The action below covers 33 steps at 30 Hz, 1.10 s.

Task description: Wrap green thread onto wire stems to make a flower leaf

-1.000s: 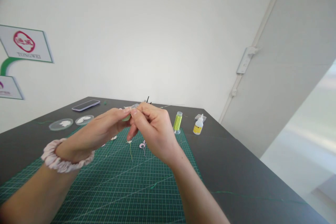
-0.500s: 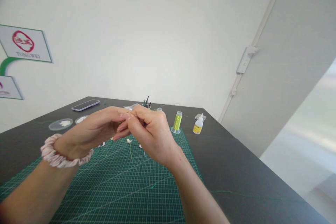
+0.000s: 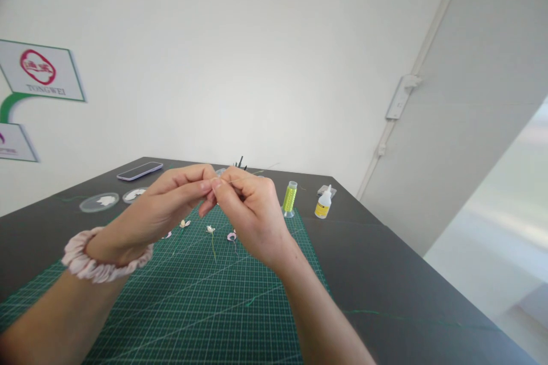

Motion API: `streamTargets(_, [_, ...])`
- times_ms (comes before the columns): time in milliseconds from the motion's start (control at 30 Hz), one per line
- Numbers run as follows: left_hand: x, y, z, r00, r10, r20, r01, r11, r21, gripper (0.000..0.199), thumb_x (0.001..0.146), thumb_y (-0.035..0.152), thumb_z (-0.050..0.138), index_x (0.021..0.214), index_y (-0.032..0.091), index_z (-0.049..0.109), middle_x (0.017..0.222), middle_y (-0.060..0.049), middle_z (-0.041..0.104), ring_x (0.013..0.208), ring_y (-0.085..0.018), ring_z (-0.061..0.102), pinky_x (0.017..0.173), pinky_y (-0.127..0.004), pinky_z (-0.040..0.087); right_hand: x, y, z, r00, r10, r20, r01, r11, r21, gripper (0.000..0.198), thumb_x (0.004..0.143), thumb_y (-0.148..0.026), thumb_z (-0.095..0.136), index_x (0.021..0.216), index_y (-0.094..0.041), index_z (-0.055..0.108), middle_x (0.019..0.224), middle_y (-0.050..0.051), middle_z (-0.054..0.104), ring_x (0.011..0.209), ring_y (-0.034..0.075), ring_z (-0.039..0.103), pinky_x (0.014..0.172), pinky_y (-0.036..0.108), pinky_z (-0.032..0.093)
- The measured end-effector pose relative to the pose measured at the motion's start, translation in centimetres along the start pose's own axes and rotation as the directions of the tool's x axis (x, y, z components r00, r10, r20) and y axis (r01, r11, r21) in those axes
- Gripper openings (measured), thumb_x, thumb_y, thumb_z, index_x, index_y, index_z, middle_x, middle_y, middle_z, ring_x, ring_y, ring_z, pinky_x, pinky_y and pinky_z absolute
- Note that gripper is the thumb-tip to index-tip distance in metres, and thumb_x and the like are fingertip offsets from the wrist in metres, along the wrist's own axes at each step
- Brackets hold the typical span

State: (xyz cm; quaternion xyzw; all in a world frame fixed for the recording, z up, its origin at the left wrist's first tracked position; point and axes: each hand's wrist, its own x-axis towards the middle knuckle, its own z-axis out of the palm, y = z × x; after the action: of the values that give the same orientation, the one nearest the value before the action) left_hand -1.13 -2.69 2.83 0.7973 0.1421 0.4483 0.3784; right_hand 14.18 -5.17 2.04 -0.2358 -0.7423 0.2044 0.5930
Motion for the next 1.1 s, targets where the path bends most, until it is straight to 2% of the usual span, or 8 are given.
streamTargets(300, [0.4,1.1,0.5,0.988,0.133,-0.08,-0.111,0.965,0.236,0.03,0.093,0.022,0.044,0.063,0.02,0.05,0.06,0.001,0.052,0.058,-0.012,0.05,0.055,-0.027,0.045,0.4,-0.2,0.0,0.998,0.066,-0.013,-0.064,0.989,0.132,0.033,0.091,-0.02,0.052,0.058,-0.02,0.053,0.056,-0.005,0.052,0.045,0.006,0.037,0.044,0.025,0.031])
streamTargets(533, [0.4,1.1,0.5,0.977,0.189,-0.093,-0.151,0.937,0.316,0.031,0.095,0.023,0.044,0.065,0.018,0.05,0.062,0.002,0.053,0.058,-0.009,0.049,0.055,-0.025,0.041,0.5,-0.1,0.1,0.994,0.111,-0.022,-0.104,0.97,0.219,0.032,0.09,-0.021,0.054,0.059,-0.02,0.055,0.045,-0.009,0.036,0.039,0.006,0.03,0.037,0.023,0.026])
streamTargets(733, [0.2,1.0,0.5,0.96,0.258,-0.106,-0.192,0.886,0.421,0.026,0.095,0.019,0.044,0.07,0.018,0.052,0.061,0.004,0.054,0.056,-0.007,0.049,0.055,-0.022,0.04,0.8,-0.3,0.4,0.985,0.168,-0.047,-0.148,0.948,0.28,0.031,0.087,-0.023,0.055,0.056,-0.021,0.053,0.042,-0.009,0.034,0.036,0.006,0.029,0.034,0.022,0.025])
streamTargets(900, [-0.3,0.9,1.0,0.918,0.386,-0.093,-0.271,0.781,0.563,0.023,0.094,0.015,0.044,0.073,0.017,0.052,0.063,0.004,0.055,0.056,-0.007,0.051,0.055,-0.021,0.04,0.5,-0.6,0.7,0.975,0.221,-0.037,-0.191,0.905,0.38,0.032,0.085,-0.023,0.055,0.054,-0.021,0.05,0.04,-0.01,0.031,0.033,0.005,0.028,0.032,0.02,0.025])
streamTargets(1100, [-0.4,0.5,1.2,0.838,0.546,-0.015,-0.354,0.564,0.746,0.021,0.095,0.012,0.044,0.076,0.016,0.051,0.065,0.001,0.053,0.061,-0.009,0.049,0.055,-0.022,0.039,0.3,-0.9,0.7,0.966,0.257,-0.007,-0.225,0.859,0.46,0.031,0.086,-0.022,0.054,0.055,-0.02,0.051,0.039,-0.011,0.029,0.031,0.004,0.024,0.031,0.019,0.025])
